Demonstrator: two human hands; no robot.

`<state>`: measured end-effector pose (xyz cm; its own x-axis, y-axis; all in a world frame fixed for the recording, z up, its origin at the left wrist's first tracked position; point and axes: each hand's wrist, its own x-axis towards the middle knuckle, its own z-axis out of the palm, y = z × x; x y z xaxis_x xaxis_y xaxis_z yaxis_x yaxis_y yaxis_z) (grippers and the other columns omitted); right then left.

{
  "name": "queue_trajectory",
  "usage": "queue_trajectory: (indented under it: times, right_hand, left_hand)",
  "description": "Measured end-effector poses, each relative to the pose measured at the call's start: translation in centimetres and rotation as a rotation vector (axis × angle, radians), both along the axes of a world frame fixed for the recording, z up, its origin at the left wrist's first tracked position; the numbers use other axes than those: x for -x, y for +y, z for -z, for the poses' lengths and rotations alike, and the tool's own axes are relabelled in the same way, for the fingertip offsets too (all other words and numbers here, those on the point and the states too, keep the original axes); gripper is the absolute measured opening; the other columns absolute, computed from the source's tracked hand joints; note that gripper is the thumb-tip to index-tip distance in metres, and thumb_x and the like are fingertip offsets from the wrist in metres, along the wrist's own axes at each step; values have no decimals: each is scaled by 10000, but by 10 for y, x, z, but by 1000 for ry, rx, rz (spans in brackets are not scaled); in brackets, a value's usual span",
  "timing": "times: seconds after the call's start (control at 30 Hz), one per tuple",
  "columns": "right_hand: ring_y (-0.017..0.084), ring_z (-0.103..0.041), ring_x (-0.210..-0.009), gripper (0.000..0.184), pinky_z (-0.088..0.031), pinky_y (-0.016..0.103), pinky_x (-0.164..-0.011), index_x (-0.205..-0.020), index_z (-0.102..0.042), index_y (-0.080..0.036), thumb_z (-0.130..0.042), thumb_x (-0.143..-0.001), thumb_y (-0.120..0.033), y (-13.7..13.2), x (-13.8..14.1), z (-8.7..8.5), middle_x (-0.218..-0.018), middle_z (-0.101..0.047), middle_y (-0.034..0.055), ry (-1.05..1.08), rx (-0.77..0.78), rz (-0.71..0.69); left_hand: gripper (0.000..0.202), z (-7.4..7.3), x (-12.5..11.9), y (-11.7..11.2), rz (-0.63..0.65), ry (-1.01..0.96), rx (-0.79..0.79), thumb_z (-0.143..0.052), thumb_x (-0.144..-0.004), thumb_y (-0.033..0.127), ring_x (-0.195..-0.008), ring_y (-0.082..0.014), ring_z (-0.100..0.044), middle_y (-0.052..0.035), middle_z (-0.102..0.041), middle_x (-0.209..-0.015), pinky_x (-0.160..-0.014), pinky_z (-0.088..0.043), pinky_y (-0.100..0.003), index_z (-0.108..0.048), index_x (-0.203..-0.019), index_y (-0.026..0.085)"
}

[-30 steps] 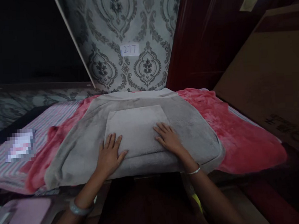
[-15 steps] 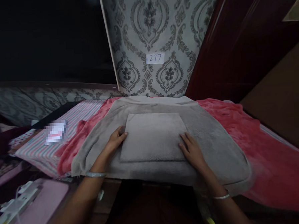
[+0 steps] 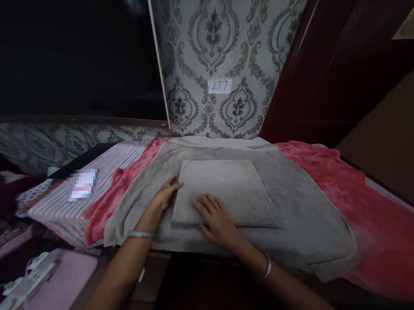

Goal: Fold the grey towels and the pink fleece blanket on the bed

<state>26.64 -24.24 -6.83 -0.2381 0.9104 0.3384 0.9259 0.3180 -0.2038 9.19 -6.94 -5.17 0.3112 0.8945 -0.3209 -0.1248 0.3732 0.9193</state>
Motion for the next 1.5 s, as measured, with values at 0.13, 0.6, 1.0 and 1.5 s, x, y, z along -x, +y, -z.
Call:
queue_trajectory:
  times: [0.13,0.6,1.0,1.5]
  right_hand:
    - [325,-443,-1439,678,-387,523,-1187,-1480,-524,-165,-596,-815,-57,12,5,7,-1513,-538,145,36,11,24]
    - [210,-680,-1183,627,-555,383,-1017,-1336,-650,-255,-441,-783,-45,-17,-53,-51,-1280,-724,32,464,-114,-76]
    - [240,-704,-1136,505,-566,406,-985,-1254,-708,-249,-497,-809,-134,-18,-60,-67,-1217,-752,39,545,-88,-41]
    - [221,-681,-943,271,-572,370,-846,-1071,-734,-287,-732,-868,-467,-47,-132,-215,-983,-726,9,779,-328,-71]
  left_hand:
    - [935,-6,-3,4,-12,55,-19,-809,-729,226,-607,-162,-650,-36,-725,-855,-540,-497,-248,-357,-1547,190]
    - [747,-14,4,-44,129,-173,-263,-702,-734,273,-693,-156,-632,-34,-691,-941,-604,-541,-274,-514,-1457,263]
    - [495,1,-3,-12,-26,641,-1241,-703,-739,173,-1205,-288,-550,-124,-556,-1313,-1038,-472,-473,-693,-1230,231]
    - [250,-198,-16,-55,45,506,-1377,-712,-800,438,-868,-231,-613,-23,-663,-831,-752,-494,-322,-702,-930,224]
